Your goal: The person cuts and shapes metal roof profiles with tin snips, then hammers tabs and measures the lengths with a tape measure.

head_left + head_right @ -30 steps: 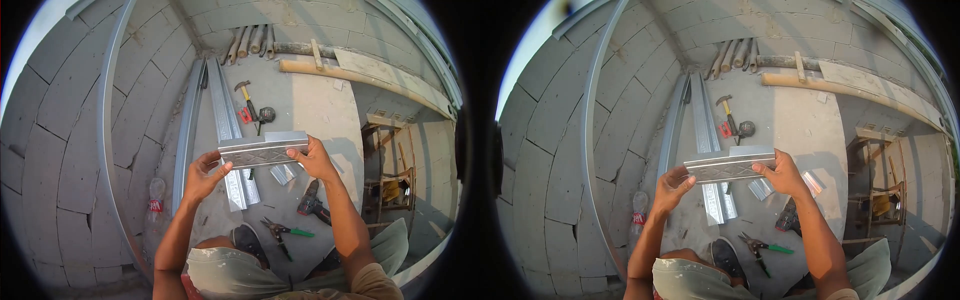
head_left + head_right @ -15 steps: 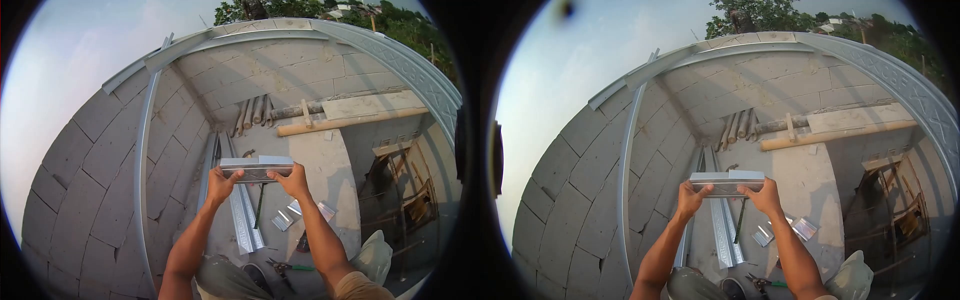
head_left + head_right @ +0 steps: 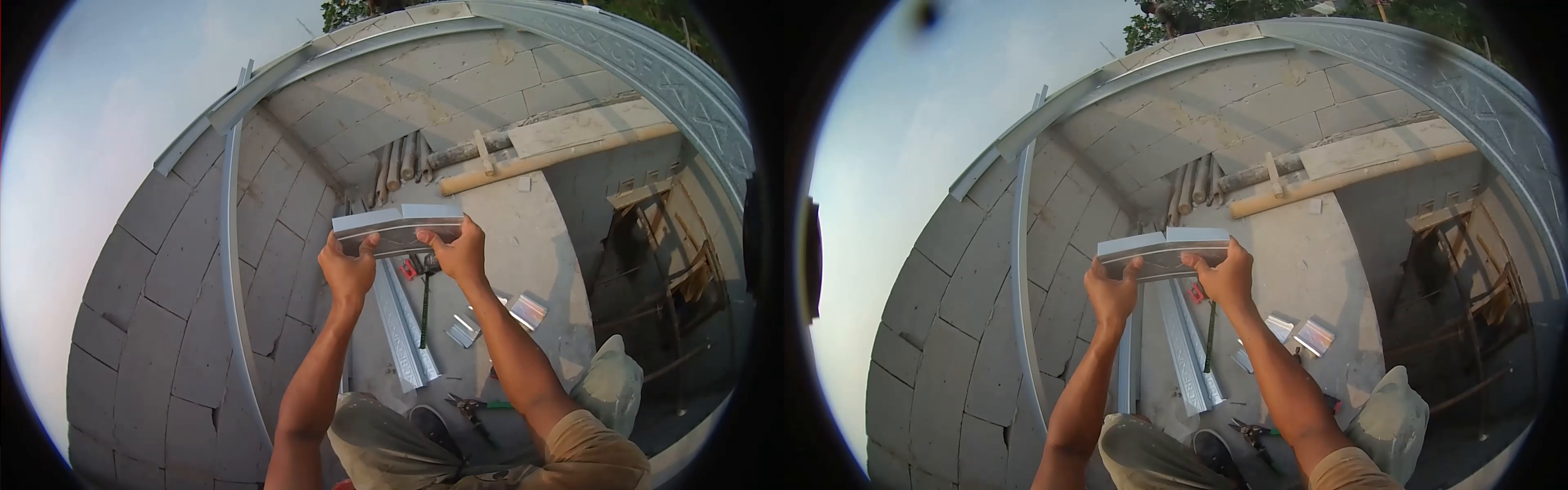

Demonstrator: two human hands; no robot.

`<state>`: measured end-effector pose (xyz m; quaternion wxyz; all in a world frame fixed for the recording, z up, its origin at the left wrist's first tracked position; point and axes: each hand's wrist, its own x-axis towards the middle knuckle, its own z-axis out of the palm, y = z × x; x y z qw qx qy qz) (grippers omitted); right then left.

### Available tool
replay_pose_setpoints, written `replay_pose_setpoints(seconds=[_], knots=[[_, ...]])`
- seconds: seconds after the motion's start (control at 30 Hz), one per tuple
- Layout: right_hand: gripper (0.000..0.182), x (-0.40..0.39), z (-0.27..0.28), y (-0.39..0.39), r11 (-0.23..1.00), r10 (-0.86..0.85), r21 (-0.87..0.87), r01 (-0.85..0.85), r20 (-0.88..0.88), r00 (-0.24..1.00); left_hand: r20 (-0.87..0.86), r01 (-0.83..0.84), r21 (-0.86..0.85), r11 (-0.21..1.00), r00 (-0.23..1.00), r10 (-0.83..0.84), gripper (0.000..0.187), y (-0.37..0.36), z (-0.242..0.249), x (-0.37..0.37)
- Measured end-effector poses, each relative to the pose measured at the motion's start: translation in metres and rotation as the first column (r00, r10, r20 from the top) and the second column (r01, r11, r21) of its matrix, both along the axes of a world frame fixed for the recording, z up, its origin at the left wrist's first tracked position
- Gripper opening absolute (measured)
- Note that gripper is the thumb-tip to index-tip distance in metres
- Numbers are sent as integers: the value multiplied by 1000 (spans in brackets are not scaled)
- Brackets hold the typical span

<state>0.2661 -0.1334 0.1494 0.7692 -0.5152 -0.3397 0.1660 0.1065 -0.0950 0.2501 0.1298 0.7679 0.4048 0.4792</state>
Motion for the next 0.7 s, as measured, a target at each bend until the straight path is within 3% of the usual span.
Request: replay_pose_setpoints(seconds=[0.2, 0.27, 0.43, 0.5, 0.57, 0.63, 0.67, 0.7], knots=[[48, 8, 18, -8, 991, -112, 82, 110, 9, 994, 72, -10, 109, 994, 997, 3, 26, -14, 13, 23], [46, 6, 16, -5, 983, -140, 112, 148, -77, 987, 94, -3, 208, 978, 995, -17, 19, -17, 15, 28], [43, 6, 37, -14, 915, -376, 131, 382, -70, 924, 116, -67, 367, 928, 993, 25, 21, -37, -9, 55], [42, 10, 38, -19, 899, -371, 217, 381, -89, 925, 255, -47, 416, 908, 964, -67, 21, -46, -18, 66], [41, 23, 43, -22, 872, -368, 306, 383, -106, 924, 186, 24, 415, 909, 976, -111, 24, -70, -11, 58], [41, 46, 43, -31, 879, -48, 473, 65, -49, 998, 122, 80, 399, 913, 983, -139, 28, -96, 1, 43], [41, 56, 45, -36, 839, 115, 536, -96, -3, 993, -5, 237, 425, 874, 966, -259, 34, -105, 10, 27], [40, 64, 60, -53, 848, 95, 508, -149, 131, 987, -137, 390, 423, 818, 920, -368, 39, -110, 15, 8]])
